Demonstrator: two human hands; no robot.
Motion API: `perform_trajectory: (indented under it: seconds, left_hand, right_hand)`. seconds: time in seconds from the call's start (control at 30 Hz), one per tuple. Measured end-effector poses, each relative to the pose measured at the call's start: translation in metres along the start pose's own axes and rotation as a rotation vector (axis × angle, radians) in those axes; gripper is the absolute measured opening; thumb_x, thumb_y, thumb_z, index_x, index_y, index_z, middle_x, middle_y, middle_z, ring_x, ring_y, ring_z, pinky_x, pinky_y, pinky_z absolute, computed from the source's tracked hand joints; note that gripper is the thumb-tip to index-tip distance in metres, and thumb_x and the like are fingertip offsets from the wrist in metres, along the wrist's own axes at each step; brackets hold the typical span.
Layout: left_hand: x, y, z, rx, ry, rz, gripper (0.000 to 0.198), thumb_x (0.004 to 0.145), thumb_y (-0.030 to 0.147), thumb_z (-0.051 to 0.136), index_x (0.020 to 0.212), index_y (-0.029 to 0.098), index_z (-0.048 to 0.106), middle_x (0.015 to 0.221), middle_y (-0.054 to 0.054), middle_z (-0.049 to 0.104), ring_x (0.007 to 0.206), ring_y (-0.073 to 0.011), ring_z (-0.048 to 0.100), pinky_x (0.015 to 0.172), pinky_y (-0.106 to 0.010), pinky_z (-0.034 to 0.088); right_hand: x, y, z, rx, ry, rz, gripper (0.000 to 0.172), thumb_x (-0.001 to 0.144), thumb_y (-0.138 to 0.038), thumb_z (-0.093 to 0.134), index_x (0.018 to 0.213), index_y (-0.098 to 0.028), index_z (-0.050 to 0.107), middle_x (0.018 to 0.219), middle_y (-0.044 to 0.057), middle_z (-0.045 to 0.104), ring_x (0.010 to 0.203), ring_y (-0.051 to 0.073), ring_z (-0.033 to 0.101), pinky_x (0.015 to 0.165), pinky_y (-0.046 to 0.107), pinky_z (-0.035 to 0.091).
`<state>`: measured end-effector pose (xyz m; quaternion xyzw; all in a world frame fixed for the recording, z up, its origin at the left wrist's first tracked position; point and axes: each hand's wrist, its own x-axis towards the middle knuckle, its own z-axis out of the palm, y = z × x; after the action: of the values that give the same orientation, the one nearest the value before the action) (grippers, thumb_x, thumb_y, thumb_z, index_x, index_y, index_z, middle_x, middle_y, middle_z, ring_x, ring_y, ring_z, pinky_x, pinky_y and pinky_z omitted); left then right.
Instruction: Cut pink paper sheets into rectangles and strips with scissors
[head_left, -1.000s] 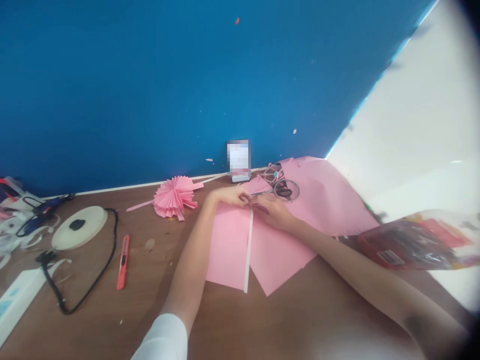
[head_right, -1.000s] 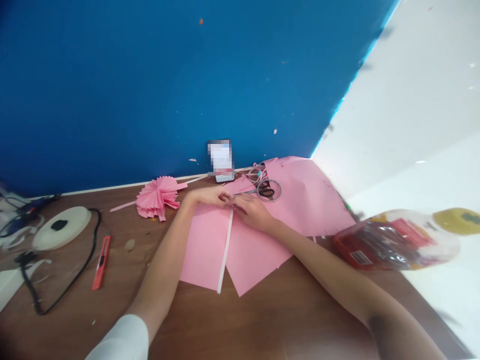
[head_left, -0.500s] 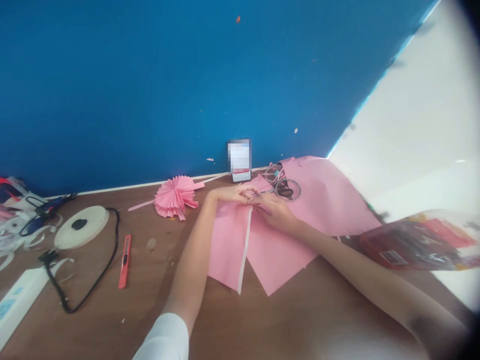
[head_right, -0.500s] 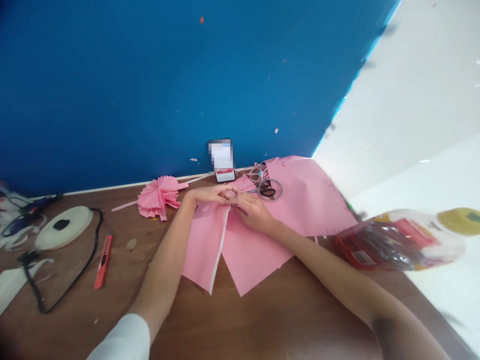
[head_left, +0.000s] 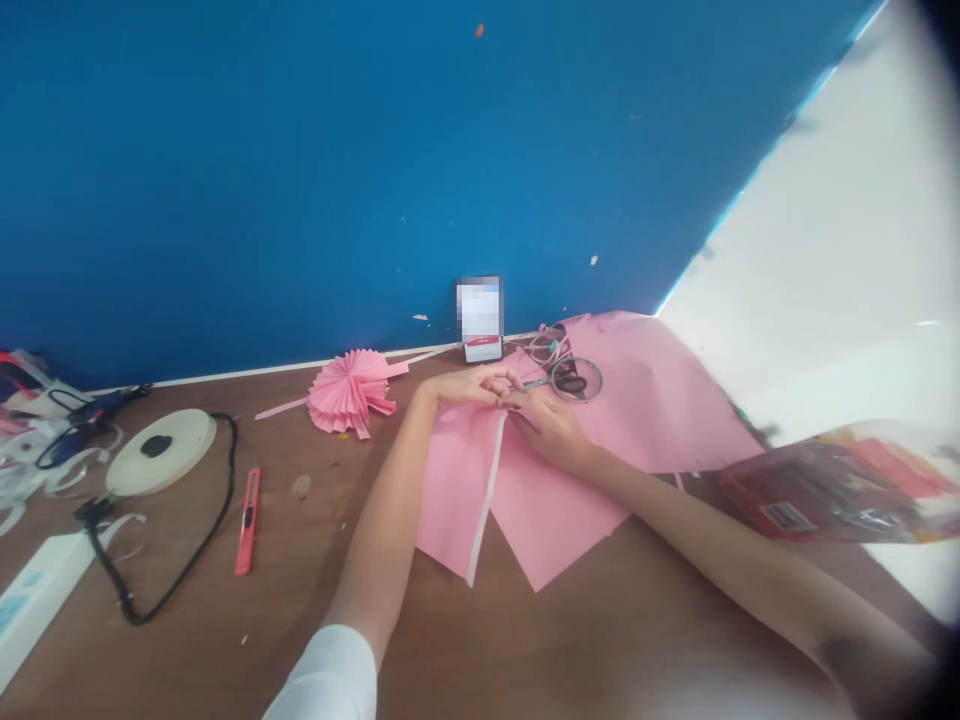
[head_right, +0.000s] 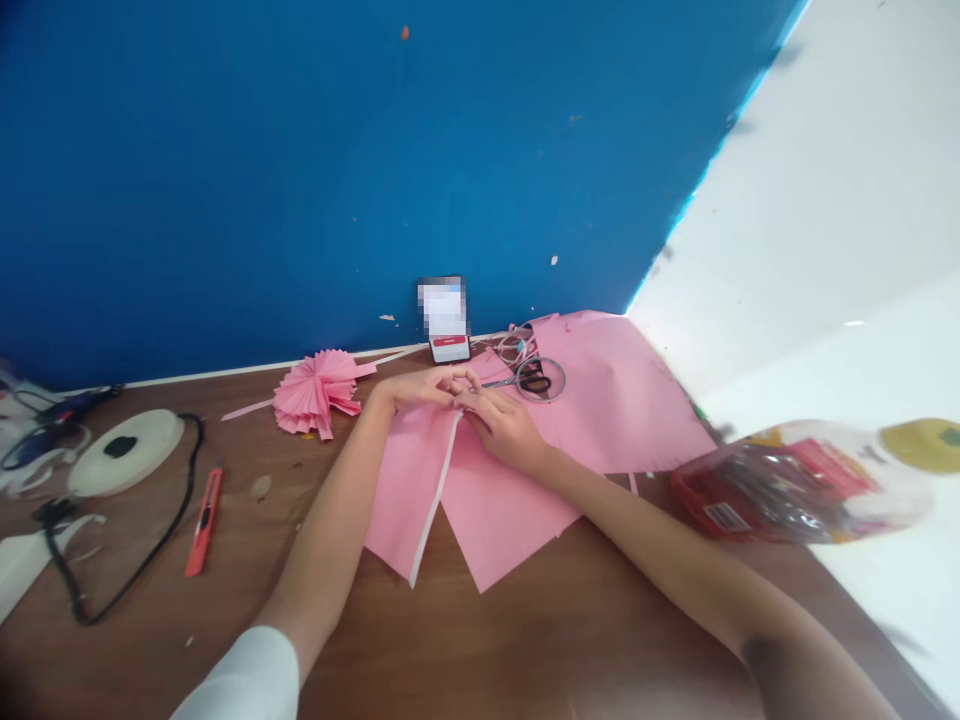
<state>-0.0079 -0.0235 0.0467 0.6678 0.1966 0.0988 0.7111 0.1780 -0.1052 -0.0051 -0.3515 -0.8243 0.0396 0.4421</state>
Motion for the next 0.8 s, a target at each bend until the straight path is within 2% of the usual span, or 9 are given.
perform_trajectory:
  seconds: [0.2, 0.33, 0.57, 0.8]
  left_hand:
    - [0.0002, -0.0021, -0.0009, -0.026, 0.032, 0.018, 0.037, 0.070, 0.018, 0.065, 0.106, 0.015, 0.054, 0.073, 0.001, 0.058, 0.070, -0.0108, 0.053, 0.071, -0.023, 0.036]
    - [0.0000, -0.0036, -0.0008, -0.036, 0.067, 0.026, 0.037, 0.071, 0.020, 0.067, 0.106, 0.015, 0.055, 0.077, -0.001, 0.059, 0.070, -0.0106, 0.053, 0.070, -0.023, 0.036]
    - [0.0004, -0.0043, -0.0011, -0.076, 0.027, 0.012, 0.037, 0.071, 0.018, 0.068, 0.105, 0.015, 0.055, 0.082, -0.004, 0.063, 0.074, -0.0118, 0.057, 0.071, -0.023, 0.038]
    - [0.0005, -0.0014, 0.0005, -0.055, 0.068, -0.002, 0.036, 0.070, 0.020, 0.070, 0.102, 0.015, 0.055, 0.085, -0.005, 0.065, 0.076, -0.0121, 0.058, 0.073, -0.023, 0.039]
  right_hand:
    - [-0.0013, -0.0017, 0.0032, 0.002, 0.032, 0.030, 0.022, 0.089, -0.014, 0.048, 0.107, -0.023, 0.058, 0.094, 0.007, 0.067, 0.086, 0.019, 0.062, 0.074, 0.031, 0.049]
    - [-0.0019, 0.0002, 0.0044, -0.020, 0.049, 0.024, 0.026, 0.089, -0.013, 0.047, 0.110, -0.024, 0.056, 0.086, 0.005, 0.065, 0.082, 0.019, 0.060, 0.073, 0.031, 0.049]
    - [-0.0038, -0.0001, 0.0045, -0.020, 0.026, 0.064, 0.025, 0.089, -0.015, 0.047, 0.112, -0.023, 0.055, 0.090, 0.006, 0.064, 0.082, 0.019, 0.059, 0.072, 0.032, 0.049]
    - [-0.0052, 0.0018, 0.0076, -0.032, 0.054, 0.078, 0.024, 0.089, -0.015, 0.048, 0.112, -0.022, 0.054, 0.089, 0.006, 0.063, 0.081, 0.019, 0.059, 0.072, 0.033, 0.049]
